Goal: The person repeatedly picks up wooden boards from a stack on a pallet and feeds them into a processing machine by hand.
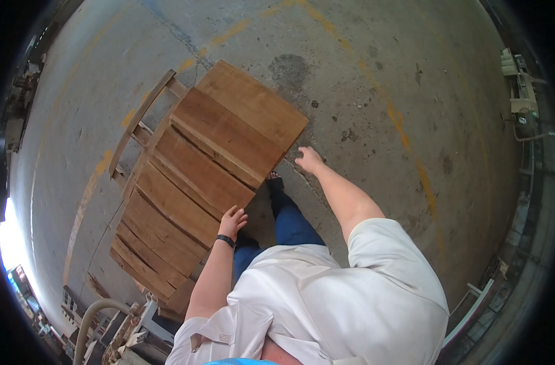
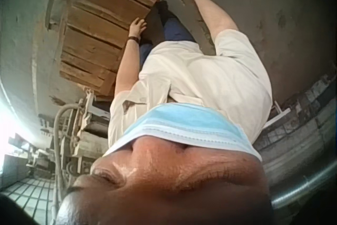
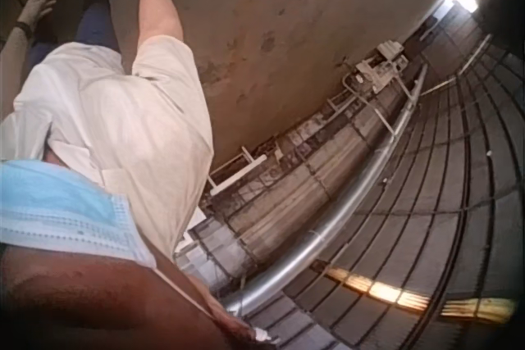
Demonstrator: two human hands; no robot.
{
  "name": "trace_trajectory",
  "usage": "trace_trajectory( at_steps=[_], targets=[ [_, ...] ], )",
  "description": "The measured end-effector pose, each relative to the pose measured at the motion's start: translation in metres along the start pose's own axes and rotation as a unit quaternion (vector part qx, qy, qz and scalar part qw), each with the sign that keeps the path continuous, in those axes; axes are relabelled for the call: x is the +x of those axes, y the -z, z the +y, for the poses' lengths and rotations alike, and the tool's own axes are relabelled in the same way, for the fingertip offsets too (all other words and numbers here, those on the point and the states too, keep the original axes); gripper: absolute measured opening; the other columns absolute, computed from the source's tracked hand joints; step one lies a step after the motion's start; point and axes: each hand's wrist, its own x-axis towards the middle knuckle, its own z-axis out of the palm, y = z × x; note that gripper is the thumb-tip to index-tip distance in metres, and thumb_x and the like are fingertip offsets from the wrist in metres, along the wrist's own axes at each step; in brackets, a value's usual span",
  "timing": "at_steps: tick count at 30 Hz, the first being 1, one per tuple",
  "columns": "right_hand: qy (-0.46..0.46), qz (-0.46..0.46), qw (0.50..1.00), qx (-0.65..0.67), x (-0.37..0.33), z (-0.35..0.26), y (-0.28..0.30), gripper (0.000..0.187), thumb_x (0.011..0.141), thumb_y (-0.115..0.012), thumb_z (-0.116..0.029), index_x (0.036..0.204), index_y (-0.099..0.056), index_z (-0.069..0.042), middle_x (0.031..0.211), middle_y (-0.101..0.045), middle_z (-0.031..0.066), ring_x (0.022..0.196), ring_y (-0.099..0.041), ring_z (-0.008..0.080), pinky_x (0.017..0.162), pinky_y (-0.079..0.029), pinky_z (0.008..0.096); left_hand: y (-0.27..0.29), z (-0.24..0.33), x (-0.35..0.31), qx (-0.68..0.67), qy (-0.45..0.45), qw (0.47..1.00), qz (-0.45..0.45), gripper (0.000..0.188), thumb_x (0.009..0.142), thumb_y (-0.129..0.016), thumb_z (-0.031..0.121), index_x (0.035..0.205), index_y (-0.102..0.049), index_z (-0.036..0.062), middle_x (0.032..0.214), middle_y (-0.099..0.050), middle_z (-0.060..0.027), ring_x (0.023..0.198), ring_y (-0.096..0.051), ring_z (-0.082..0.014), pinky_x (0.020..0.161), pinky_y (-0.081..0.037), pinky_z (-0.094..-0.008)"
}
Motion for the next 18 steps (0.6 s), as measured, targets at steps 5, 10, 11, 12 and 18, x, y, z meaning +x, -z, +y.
trace_trajectory(
  at_steps=[5, 10, 11, 12, 18],
  targets=[
    [0.010, 0.037, 0.997, -0.066, 0.107, -0.029, 0.047, 0.083, 0.080, -0.078, -0.028, 0.148, -0.041, 0.000, 0.153, -0.039, 0.0238, 0.142, -0.038, 0.0362, 0.118, -0.033, 0.0401, -0.050, 0.026, 0.069, -0.044, 0.019, 0.999, -0.016, 0.083, 0.093, -0.071, 0.025, 0.155, -0.023, -0.0004, 0.141, -0.051, -0.0146, 0.126, -0.053, -0.0257, 0.103, -0.047, -0.0413],
    [-0.044, 0.012, 0.996, -0.074, 0.156, -0.012, 0.060, 0.098, 0.077, -0.080, -0.031, 0.155, -0.028, -0.001, 0.157, -0.032, 0.0219, 0.145, -0.033, 0.0343, 0.120, -0.030, 0.0397, -0.111, 0.055, 0.109, -0.070, 0.053, 0.995, -0.058, 0.090, 0.092, -0.071, 0.026, 0.157, -0.014, 0.0016, 0.160, -0.029, -0.0170, 0.147, -0.030, -0.0280, 0.119, -0.024, -0.0464],
    [-0.045, 0.010, 0.996, -0.078, 0.158, -0.012, 0.059, 0.098, 0.077, -0.080, -0.031, 0.155, -0.028, -0.001, 0.157, -0.032, 0.0219, 0.145, -0.033, 0.0343, 0.120, -0.030, 0.0397, -0.124, 0.058, 0.115, -0.069, 0.054, 0.996, -0.028, 0.094, 0.090, -0.073, 0.027, 0.157, -0.012, 0.0009, 0.162, -0.026, -0.0164, 0.149, -0.027, -0.0283, 0.120, -0.020, -0.0465],
    [-0.058, 0.023, 0.994, -0.092, 0.152, -0.023, 0.047, 0.097, 0.077, -0.081, -0.032, 0.154, -0.030, -0.002, 0.155, -0.035, 0.0215, 0.144, -0.035, 0.0339, 0.118, -0.032, 0.0402, -0.128, 0.058, 0.117, -0.070, 0.057, 0.996, 0.013, 0.097, 0.089, -0.074, 0.027, 0.157, -0.011, 0.0002, 0.164, -0.022, -0.0157, 0.151, -0.024, -0.0285, 0.121, -0.016, -0.0465],
    [-0.092, 0.030, 0.992, -0.076, 0.138, -0.055, 0.039, 0.095, 0.072, -0.085, -0.036, 0.149, -0.039, -0.006, 0.152, -0.040, 0.0200, 0.140, -0.041, 0.0328, 0.114, -0.038, 0.0419, -0.122, 0.056, 0.137, 0.011, 0.013, 0.987, 0.158, 0.104, 0.080, -0.080, 0.025, 0.156, -0.016, -0.0027, 0.160, -0.022, -0.0245, 0.147, -0.029, -0.0347, 0.118, -0.029, -0.0405]
  ],
)
